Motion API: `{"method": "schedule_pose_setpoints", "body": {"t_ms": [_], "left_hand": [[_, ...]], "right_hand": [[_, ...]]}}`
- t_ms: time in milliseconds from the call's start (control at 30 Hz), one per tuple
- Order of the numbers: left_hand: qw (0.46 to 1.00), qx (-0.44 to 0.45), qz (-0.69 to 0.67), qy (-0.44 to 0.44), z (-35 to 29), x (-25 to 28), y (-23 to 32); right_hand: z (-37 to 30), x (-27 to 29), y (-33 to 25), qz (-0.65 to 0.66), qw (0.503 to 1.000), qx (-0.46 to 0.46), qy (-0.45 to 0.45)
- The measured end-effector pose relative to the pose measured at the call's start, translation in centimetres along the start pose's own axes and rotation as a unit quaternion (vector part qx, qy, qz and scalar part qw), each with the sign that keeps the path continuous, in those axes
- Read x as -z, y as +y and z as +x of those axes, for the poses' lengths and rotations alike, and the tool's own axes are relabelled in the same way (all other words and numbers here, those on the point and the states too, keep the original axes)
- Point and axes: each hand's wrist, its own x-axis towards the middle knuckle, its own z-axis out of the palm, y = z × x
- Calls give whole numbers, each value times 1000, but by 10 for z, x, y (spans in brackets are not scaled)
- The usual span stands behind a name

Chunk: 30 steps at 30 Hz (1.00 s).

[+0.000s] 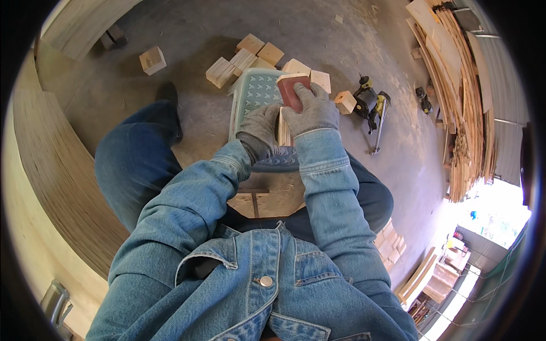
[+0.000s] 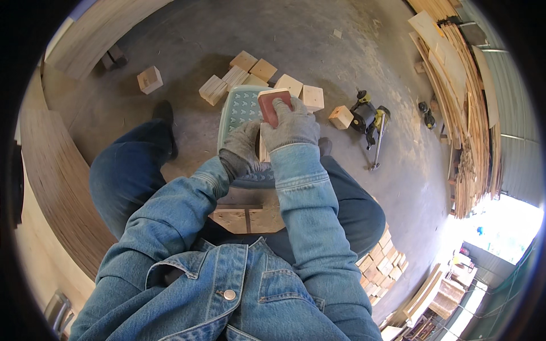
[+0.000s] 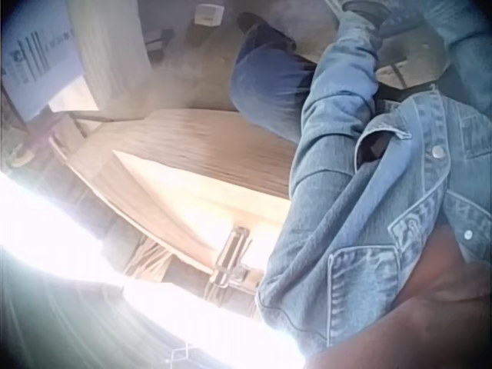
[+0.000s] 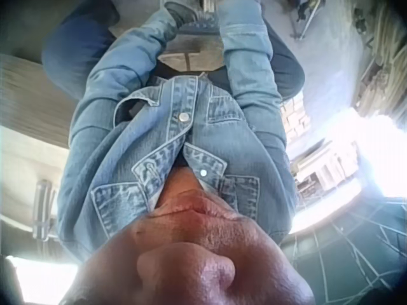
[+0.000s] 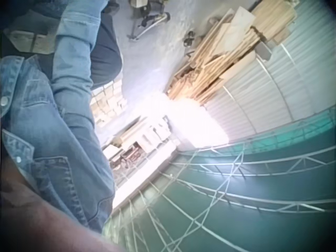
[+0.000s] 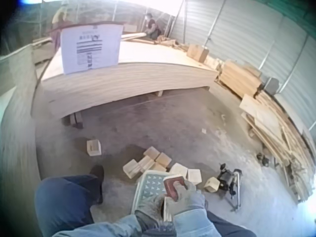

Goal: The person sits on the floor and sands small wooden blocks one by one using a red sanding block. They hold each block in their left hand and rub the surfaces with the sanding block in their right hand, then place the finished blocks into a growing stack on the floor.

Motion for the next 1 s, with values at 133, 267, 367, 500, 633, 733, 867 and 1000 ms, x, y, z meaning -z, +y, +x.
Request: {"method": "schedule_pose_setpoints", "body": {"t_ms": [133,267,367,500,633,733,867,1000], "left_hand": [[1000,27,-12,-10,-4,10,12],[999,41,-12,-23,-6,15,16],[999,30,-31,2,-5,22,28],[999,29,-23,-14,-4,30,34],[1000,18,-15,6,-5,28,32],[998,46,6,-45,-3,31,37],[998,24,-33,-38,-1,29,28],[999,32,-20,-32,-5,30,26]], "right_hand": [[-8,-3,19,33,999,-14,24],[-44,-19,53,106,991,-3,80],[-74,-38,80,154,983,4,98],[-107,-51,80,227,969,-40,85],[-109,-50,80,246,965,-43,82],[-111,-53,83,270,958,-52,84],[-108,-57,83,299,949,-59,80],[-109,-54,82,311,945,-71,77]]}}
